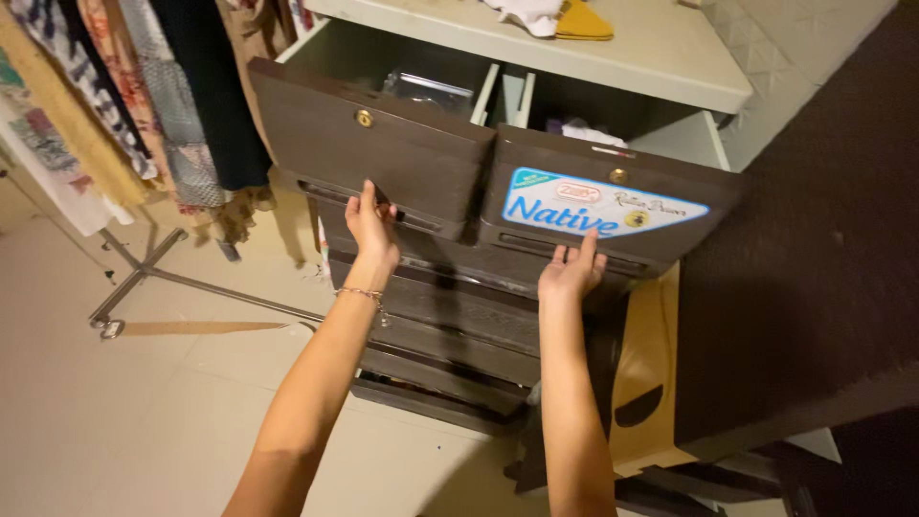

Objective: The person opens and closes multiple drawers in a rattan dresser and a wardrobe, revealing folded clothes inside. They repeatedly open and close the same drawers and wardrobe doors without rearranging or removing items.

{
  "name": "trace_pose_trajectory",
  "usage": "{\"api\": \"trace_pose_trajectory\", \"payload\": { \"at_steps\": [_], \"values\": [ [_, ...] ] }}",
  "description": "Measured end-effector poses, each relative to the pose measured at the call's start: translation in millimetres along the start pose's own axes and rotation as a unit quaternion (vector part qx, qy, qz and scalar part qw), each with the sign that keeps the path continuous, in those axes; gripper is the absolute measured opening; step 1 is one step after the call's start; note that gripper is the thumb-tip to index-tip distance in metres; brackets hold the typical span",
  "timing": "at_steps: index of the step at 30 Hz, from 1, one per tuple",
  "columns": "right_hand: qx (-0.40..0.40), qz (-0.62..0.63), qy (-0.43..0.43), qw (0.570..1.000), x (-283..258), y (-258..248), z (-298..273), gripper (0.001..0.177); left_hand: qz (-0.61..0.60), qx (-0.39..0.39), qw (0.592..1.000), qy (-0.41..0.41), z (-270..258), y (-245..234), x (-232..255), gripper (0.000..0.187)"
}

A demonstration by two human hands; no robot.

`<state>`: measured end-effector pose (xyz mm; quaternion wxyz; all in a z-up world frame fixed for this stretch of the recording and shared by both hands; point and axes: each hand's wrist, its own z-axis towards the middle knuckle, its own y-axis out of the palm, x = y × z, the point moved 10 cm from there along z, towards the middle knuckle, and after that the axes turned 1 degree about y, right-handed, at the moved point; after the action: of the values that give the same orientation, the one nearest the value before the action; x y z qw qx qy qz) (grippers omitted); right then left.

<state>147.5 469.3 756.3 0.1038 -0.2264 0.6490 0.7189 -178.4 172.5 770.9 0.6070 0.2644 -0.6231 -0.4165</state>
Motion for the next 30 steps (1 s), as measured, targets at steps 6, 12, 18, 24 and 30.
{"api": "trace_pose_trajectory", "payload": {
  "at_steps": [6, 12, 18, 24, 30],
  "values": [
    [-0.021, 0.001, 0.043, 0.999, -1, 1, 2, 0.058, 0.014, -0.026, 0.996, -0.084, 3, 4, 0, 0.043],
    [-0.039, -0.021, 0.012, 0.999, 14, 0, 41, 0.061, -0.006, -0.023, 0.990, -0.139, -12, -5, 13, 0.034],
    [-0.029, -0.040, 0.017, 0.999, 48, 12, 108, 0.054, 0.014, -0.053, 0.987, -0.153, -19, -1, 13, 0.037],
    [-0.043, -0.071, 0.016, 0.996, 57, 30, 156, 0.043, 0.026, -0.041, 0.986, -0.158, -11, -3, 7, 0.031],
    [-0.032, -0.085, 0.094, 0.991, 67, 45, 182, 0.047, -0.003, -0.061, 0.986, -0.155, -6, 11, 11, 0.035]
  ]
}}
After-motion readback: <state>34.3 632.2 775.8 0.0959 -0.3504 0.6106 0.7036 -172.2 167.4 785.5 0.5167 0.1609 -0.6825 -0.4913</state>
